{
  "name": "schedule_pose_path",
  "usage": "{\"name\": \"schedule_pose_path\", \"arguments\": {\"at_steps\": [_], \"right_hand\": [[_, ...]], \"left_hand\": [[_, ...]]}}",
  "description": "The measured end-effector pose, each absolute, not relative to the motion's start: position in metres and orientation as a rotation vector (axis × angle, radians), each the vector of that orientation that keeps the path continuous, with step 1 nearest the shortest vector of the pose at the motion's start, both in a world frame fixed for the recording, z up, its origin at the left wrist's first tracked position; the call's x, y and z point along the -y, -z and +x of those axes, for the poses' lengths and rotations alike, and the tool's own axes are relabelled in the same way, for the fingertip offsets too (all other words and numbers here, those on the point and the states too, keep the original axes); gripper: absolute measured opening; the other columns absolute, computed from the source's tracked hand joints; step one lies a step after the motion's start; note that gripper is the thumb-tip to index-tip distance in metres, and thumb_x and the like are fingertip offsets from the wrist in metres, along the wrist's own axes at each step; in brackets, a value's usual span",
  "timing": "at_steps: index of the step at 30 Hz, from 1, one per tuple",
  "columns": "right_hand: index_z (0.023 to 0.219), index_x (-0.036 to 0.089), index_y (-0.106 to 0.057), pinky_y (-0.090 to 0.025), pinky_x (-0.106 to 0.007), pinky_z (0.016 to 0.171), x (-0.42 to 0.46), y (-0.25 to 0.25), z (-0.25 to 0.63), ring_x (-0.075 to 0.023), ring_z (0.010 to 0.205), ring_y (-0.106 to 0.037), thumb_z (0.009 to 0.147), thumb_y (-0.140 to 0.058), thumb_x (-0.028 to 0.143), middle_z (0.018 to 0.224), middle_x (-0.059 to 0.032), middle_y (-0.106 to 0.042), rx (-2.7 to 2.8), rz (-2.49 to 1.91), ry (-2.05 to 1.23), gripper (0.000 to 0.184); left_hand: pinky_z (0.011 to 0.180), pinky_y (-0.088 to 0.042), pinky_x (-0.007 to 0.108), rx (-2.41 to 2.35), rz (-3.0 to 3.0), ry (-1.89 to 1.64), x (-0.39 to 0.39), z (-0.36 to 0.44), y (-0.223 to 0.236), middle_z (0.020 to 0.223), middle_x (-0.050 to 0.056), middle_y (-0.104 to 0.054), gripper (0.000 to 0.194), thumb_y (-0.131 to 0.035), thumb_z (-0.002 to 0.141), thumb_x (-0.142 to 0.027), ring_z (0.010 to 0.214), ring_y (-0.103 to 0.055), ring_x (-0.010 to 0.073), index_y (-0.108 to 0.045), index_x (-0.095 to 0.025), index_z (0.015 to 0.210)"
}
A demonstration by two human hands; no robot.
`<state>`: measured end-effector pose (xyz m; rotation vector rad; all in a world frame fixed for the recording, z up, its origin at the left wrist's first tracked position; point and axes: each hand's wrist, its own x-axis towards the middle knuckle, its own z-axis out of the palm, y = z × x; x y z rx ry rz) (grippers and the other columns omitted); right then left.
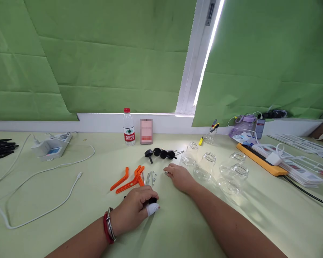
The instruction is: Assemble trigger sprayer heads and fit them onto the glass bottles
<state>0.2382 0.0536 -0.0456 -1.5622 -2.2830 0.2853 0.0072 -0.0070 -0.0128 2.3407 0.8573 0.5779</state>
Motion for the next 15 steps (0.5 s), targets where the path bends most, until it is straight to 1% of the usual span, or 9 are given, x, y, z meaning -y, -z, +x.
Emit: {"name": "schedule_pose_path", "arguments": {"at_steps": [2,4,6,8,10,15], "right_hand": [[0.105,0.021,-0.063,-0.042,-0.026,0.079,-0.05,0.044,0.231,-0.0167,0.089,-0.058,0.086,-0.045,0.012,0.101,-0.0053,-0.062,2.261,-1.471,-0.377,0.028],[0.103,0.02,-0.062,-0.043,-0.026,0.079,-0.047,0.043,0.227,-0.0152,0.085,-0.058,0.084,-0.045,0.01,0.099,-0.0051,-0.061,2.152,-1.382,-0.597,0.028],[0.098,0.018,-0.06,-0.044,-0.027,0.072,-0.046,0.043,0.228,-0.0136,0.074,-0.056,0.082,-0.045,0.009,0.088,-0.0036,-0.06,2.014,-1.334,-0.834,0.024],[0.094,0.018,-0.058,-0.044,-0.026,0.066,-0.047,0.044,0.232,-0.0121,0.065,-0.054,0.081,-0.044,0.01,0.075,-0.0006,-0.057,1.944,-1.324,-0.977,0.021],[0.091,0.019,-0.057,-0.044,-0.025,0.064,-0.049,0.046,0.238,-0.0116,0.062,-0.053,0.082,-0.043,0.011,0.068,0.0014,-0.054,1.942,-1.304,-1.04,0.018],[0.088,0.019,-0.056,-0.044,-0.024,0.065,-0.052,0.05,0.25,-0.0115,0.065,-0.054,0.08,-0.045,0.011,0.067,0.0019,-0.055,1.946,-1.233,-1.163,0.016]], "left_hand": [[0.063,-0.041,0.025,-0.855,2.343,-0.573,0.007,0.007,0.013,0.078,0.003,-0.058,0.011,-0.054,0.084,-0.025,0.068,-0.051,0.0134,-0.06,-0.017,0.088],[0.063,-0.041,0.025,-0.854,2.343,-0.569,0.007,0.008,0.012,0.078,0.002,-0.058,0.011,-0.054,0.083,-0.025,0.068,-0.051,0.0132,-0.061,-0.017,0.088],[0.062,-0.041,0.024,-0.854,2.342,-0.566,0.008,0.008,0.012,0.077,0.002,-0.058,0.011,-0.054,0.083,-0.025,0.067,-0.051,0.013,-0.061,-0.018,0.088],[0.062,-0.041,0.024,-0.849,2.343,-0.557,0.008,0.009,0.012,0.077,0.002,-0.058,0.011,-0.054,0.083,-0.024,0.067,-0.051,0.0129,-0.062,-0.018,0.088],[0.064,-0.042,0.025,-0.832,2.335,-0.546,0.008,0.009,0.012,0.078,0.002,-0.059,0.012,-0.054,0.083,-0.024,0.068,-0.052,0.0128,-0.062,-0.018,0.09],[0.064,-0.042,0.024,-0.83,2.321,-0.524,0.007,0.01,0.013,0.08,0.002,-0.061,0.013,-0.054,0.083,-0.025,0.069,-0.053,0.0128,-0.062,-0.018,0.091]]}}
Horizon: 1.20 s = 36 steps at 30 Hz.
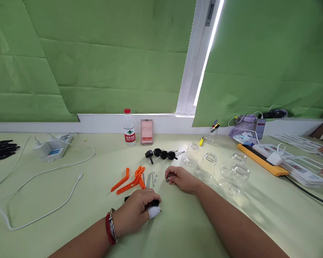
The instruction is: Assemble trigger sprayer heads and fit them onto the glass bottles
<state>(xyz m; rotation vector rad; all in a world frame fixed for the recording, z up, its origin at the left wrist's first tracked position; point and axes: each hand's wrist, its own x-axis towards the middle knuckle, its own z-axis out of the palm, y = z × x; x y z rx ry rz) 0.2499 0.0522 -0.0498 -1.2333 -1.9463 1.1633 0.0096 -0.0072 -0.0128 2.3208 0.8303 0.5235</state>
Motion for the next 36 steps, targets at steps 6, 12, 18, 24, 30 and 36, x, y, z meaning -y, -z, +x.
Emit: {"name": "schedule_pose_path", "arguments": {"at_steps": [6,12,18,24,30,36], "right_hand": [[0.086,0.019,-0.059,-0.043,-0.024,0.066,-0.049,0.049,0.249,-0.0112,0.066,-0.053,0.076,-0.049,0.01,0.072,0.0015,-0.056,1.961,-1.174,-1.205,0.017],[0.085,0.018,-0.059,-0.042,-0.023,0.064,-0.047,0.046,0.248,-0.0105,0.065,-0.051,0.075,-0.05,0.01,0.071,0.0018,-0.055,1.932,-1.151,-1.206,0.016],[0.091,0.018,-0.057,-0.045,-0.023,0.063,-0.047,0.044,0.245,-0.0089,0.061,-0.05,0.081,-0.046,0.014,0.079,-0.0001,-0.058,1.879,-1.099,-1.186,0.015],[0.102,0.017,-0.062,-0.045,-0.029,0.072,-0.048,0.042,0.245,-0.0163,0.077,-0.057,0.084,-0.047,0.017,0.089,-0.0063,-0.063,2.05,-1.47,-0.642,0.024],[0.103,0.021,-0.067,-0.043,-0.031,0.077,-0.04,0.036,0.235,-0.0183,0.086,-0.058,0.085,-0.05,0.019,0.1,-0.0066,-0.061,2.173,-1.469,-0.402,0.025],[0.094,0.025,-0.072,-0.043,-0.026,0.074,-0.031,0.042,0.21,-0.0149,0.084,-0.06,0.084,-0.057,0.026,0.096,-0.0018,-0.063,2.283,-1.333,-0.353,0.018]], "left_hand": [[0.065,-0.042,0.025,-0.859,2.34,-0.496,0.005,0.009,0.013,0.079,0.002,-0.061,0.014,-0.053,0.084,-0.028,0.069,-0.053,0.0133,-0.062,-0.018,0.089],[0.067,-0.043,0.025,-0.851,2.347,-0.475,0.005,0.009,0.014,0.081,0.002,-0.062,0.014,-0.053,0.084,-0.027,0.072,-0.054,0.0137,-0.062,-0.019,0.089],[0.067,-0.043,0.026,-0.845,2.371,-0.468,0.005,0.01,0.012,0.082,0.003,-0.063,0.014,-0.052,0.085,-0.027,0.072,-0.054,0.0144,-0.062,-0.018,0.088],[0.065,-0.042,0.025,-0.841,2.367,-0.462,0.005,0.01,0.011,0.079,0.002,-0.061,0.012,-0.052,0.085,-0.026,0.07,-0.053,0.0135,-0.06,-0.018,0.085],[0.067,-0.043,0.025,-0.834,2.361,-0.474,0.004,0.009,0.012,0.081,0.002,-0.062,0.013,-0.052,0.085,-0.027,0.071,-0.054,0.0135,-0.061,-0.019,0.089],[0.066,-0.042,0.024,-0.835,2.416,-0.448,0.004,0.009,0.012,0.08,0.003,-0.062,0.013,-0.052,0.085,-0.026,0.07,-0.054,0.0137,-0.062,-0.018,0.09]]}}
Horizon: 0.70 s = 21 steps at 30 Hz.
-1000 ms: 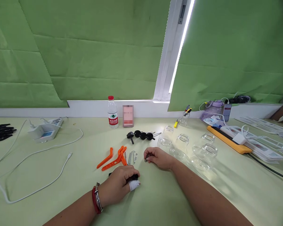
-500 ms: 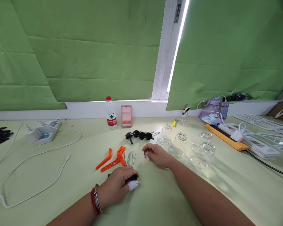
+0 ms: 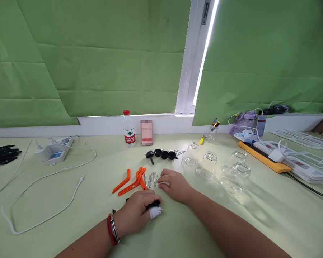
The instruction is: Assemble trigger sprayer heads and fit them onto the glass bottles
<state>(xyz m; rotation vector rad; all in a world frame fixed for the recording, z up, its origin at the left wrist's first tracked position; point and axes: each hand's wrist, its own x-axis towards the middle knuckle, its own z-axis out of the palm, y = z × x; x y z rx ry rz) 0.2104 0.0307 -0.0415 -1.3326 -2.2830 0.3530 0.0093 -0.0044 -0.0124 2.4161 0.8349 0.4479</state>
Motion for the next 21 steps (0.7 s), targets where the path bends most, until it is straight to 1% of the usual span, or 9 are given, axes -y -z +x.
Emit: {"name": "schedule_pose_path", "arguments": {"at_steps": [4,8,14,18,21], "right_hand": [[0.089,0.025,-0.072,-0.043,-0.025,0.072,-0.03,0.046,0.202,-0.0142,0.081,-0.061,0.081,-0.062,0.027,0.096,-0.001,-0.064,2.298,-1.347,-0.35,0.014],[0.084,0.024,-0.072,-0.042,-0.023,0.067,-0.031,0.047,0.199,-0.0125,0.077,-0.06,0.079,-0.063,0.025,0.091,-0.0001,-0.064,2.298,-1.336,-0.362,0.01],[0.08,0.022,-0.071,-0.04,-0.022,0.067,-0.03,0.051,0.193,-0.0127,0.079,-0.059,0.082,-0.056,0.019,0.086,-0.001,-0.064,2.321,-1.299,-0.363,0.015],[0.081,0.021,-0.07,-0.04,-0.022,0.066,-0.031,0.051,0.194,-0.0125,0.077,-0.059,0.081,-0.056,0.02,0.086,-0.0009,-0.063,2.321,-1.296,-0.373,0.014],[0.084,0.022,-0.07,-0.041,-0.023,0.067,-0.029,0.048,0.196,-0.0137,0.079,-0.059,0.08,-0.059,0.021,0.088,-0.0011,-0.064,2.32,-1.303,-0.395,0.012]], "left_hand": [[0.064,-0.041,0.024,-0.834,2.441,-0.437,0.005,0.009,0.014,0.079,0.002,-0.061,0.013,-0.052,0.085,-0.026,0.069,-0.053,0.0133,-0.062,-0.019,0.089],[0.063,-0.041,0.023,-0.824,2.465,-0.458,0.005,0.008,0.014,0.076,0.001,-0.06,0.013,-0.052,0.085,-0.027,0.068,-0.052,0.0133,-0.062,-0.019,0.087],[0.062,-0.04,0.023,-0.791,2.482,-0.498,0.005,0.007,0.015,0.075,0.001,-0.061,0.014,-0.052,0.085,-0.029,0.066,-0.052,0.0133,-0.062,-0.019,0.085],[0.062,-0.04,0.023,-0.763,2.518,-0.486,0.006,0.006,0.017,0.076,0.002,-0.062,0.013,-0.051,0.085,-0.027,0.067,-0.053,0.0136,-0.061,-0.02,0.088],[0.06,-0.038,0.023,-0.702,2.591,-0.42,0.009,0.006,0.015,0.075,0.002,-0.062,0.012,-0.051,0.084,-0.025,0.065,-0.054,0.0135,-0.061,-0.02,0.087]]}}
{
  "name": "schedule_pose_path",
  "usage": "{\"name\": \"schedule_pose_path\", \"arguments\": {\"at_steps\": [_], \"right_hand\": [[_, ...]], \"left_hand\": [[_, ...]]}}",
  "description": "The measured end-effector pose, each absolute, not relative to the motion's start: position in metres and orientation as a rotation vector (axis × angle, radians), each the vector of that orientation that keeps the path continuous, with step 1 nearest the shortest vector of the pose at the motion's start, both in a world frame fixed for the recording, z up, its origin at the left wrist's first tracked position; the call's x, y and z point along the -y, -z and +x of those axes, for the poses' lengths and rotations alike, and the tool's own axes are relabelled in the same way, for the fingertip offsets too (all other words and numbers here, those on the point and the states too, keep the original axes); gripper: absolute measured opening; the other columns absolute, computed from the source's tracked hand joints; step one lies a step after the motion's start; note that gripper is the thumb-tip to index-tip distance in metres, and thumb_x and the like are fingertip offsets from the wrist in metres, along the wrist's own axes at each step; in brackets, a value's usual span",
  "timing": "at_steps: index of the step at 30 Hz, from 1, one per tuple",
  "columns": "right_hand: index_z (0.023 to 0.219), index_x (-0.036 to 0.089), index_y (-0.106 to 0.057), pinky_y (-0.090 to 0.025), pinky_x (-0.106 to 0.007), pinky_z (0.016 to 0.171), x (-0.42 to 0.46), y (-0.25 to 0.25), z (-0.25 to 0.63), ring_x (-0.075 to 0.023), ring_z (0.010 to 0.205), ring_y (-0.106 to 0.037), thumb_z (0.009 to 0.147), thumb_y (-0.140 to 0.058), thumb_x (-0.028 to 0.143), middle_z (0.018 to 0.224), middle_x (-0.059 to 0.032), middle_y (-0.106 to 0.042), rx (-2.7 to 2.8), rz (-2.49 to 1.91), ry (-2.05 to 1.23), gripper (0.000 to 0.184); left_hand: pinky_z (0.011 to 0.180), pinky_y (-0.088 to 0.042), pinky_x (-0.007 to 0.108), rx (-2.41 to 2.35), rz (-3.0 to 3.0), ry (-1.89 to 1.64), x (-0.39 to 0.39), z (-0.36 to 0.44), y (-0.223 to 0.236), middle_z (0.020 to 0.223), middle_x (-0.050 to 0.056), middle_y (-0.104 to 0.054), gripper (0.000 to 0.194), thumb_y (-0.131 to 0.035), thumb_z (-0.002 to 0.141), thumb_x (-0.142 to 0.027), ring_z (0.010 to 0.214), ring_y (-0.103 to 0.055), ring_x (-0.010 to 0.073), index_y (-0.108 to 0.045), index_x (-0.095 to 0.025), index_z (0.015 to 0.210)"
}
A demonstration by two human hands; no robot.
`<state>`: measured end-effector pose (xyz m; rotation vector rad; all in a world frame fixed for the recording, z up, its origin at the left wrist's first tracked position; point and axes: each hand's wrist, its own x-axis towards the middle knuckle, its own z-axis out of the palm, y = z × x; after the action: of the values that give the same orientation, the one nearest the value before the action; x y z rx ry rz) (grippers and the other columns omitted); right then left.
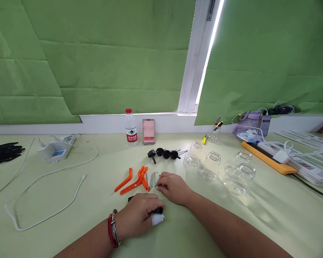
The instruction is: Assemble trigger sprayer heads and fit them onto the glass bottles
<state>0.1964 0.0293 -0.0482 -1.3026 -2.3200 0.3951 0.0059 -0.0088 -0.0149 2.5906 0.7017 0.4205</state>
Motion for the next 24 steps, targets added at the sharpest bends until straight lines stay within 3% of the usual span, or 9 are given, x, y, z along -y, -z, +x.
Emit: {"name": "schedule_pose_path", "arguments": {"at_steps": [6,16,24], "right_hand": [[0.095,0.024,-0.069,-0.043,-0.024,0.072,-0.022,0.045,0.191,-0.0145,0.083,-0.059,0.081,-0.058,0.02,0.096,-0.0016,-0.063,2.285,-1.269,-0.453,0.018],[0.083,0.022,-0.071,-0.04,-0.022,0.064,-0.023,0.052,0.177,-0.0129,0.075,-0.058,0.083,-0.055,0.02,0.083,-0.0013,-0.063,2.346,-1.246,-0.404,0.016],[0.089,0.023,-0.071,-0.041,-0.022,0.067,-0.022,0.052,0.176,-0.0128,0.079,-0.06,0.081,-0.058,0.021,0.09,-0.0004,-0.065,2.363,-1.183,-0.412,0.015]], "left_hand": [[0.054,-0.033,0.024,-0.597,2.768,-0.38,0.012,0.007,0.013,0.07,0.001,-0.061,0.011,-0.05,0.082,-0.027,0.06,-0.052,0.0138,-0.06,-0.021,0.082],[0.053,-0.032,0.025,-0.618,2.832,-0.323,0.015,0.007,0.014,0.071,0.001,-0.062,0.011,-0.052,0.082,-0.027,0.06,-0.053,0.0143,-0.06,-0.02,0.082],[0.052,-0.03,0.026,-0.605,2.858,-0.29,0.016,0.01,0.012,0.072,0.002,-0.064,0.01,-0.052,0.08,-0.024,0.061,-0.053,0.0152,-0.06,-0.02,0.082]]}}
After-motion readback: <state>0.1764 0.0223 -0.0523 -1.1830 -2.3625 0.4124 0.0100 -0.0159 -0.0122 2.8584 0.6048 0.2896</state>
